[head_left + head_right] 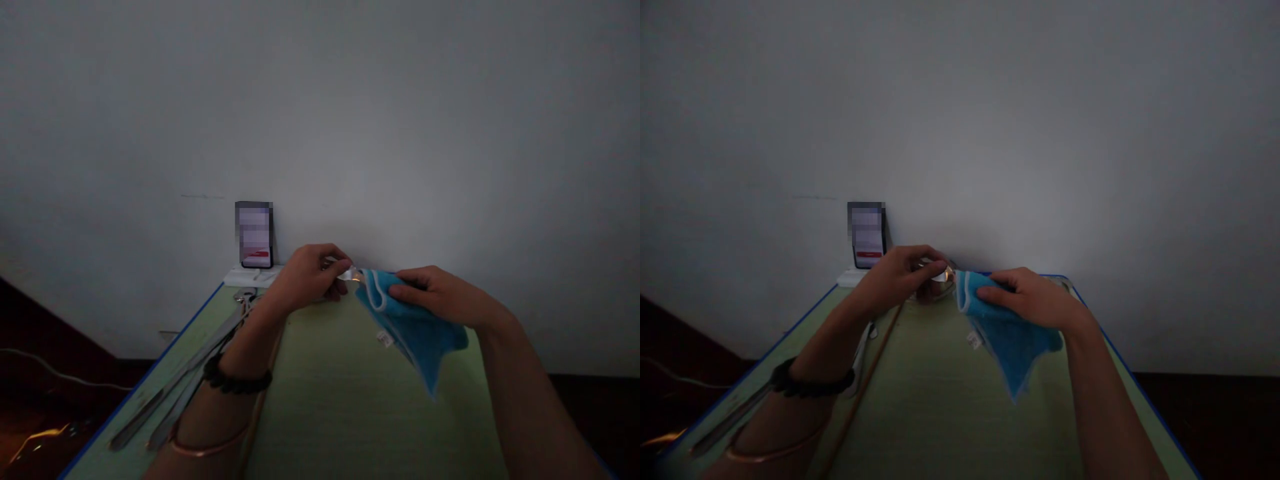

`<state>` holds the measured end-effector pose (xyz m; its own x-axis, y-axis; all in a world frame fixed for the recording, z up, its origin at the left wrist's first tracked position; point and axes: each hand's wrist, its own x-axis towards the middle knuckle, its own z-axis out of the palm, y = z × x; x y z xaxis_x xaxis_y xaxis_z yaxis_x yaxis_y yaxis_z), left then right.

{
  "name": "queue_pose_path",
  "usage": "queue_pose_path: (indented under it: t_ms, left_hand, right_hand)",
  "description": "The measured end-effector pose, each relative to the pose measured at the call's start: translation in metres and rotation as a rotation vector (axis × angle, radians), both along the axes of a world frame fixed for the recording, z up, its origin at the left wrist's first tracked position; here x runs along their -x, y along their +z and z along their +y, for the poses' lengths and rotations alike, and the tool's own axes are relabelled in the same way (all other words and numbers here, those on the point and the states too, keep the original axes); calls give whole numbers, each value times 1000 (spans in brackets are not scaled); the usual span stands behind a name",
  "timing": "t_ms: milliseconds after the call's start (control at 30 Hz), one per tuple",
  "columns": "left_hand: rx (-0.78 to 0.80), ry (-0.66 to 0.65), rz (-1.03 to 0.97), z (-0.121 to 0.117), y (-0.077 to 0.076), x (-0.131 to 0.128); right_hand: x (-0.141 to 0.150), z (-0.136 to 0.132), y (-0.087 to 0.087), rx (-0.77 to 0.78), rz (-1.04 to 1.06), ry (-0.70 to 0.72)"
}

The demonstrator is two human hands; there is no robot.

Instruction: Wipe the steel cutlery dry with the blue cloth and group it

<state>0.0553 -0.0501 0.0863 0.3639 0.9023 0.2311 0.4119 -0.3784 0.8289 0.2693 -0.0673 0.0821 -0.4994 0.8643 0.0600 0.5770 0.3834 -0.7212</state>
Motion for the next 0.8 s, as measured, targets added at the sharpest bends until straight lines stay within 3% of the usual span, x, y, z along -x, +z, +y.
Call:
queue_pose_path:
  t_ms: [167, 267, 400, 600, 700, 800]
  left_hand:
    - [-133, -9, 94, -2, -1, -5]
    - [-28, -3, 27, -1, 3, 3]
    - [-13, 8, -4, -1, 7, 6]
    - [-134, 181, -183, 0, 9, 7]
    - [-201, 241, -78, 0, 10, 10]
    - [-184, 166, 30, 0, 10, 8]
  right_hand:
    - [14, 2, -4, -136, -45, -7]
    - [8, 2, -3, -35, -18, 20]
    - [5, -1, -1, 22, 13, 24]
    - [20, 1, -2, -63, 84, -20]
    - [24, 2, -3, -79, 88, -34]
    - [31, 3, -6, -134, 86, -81]
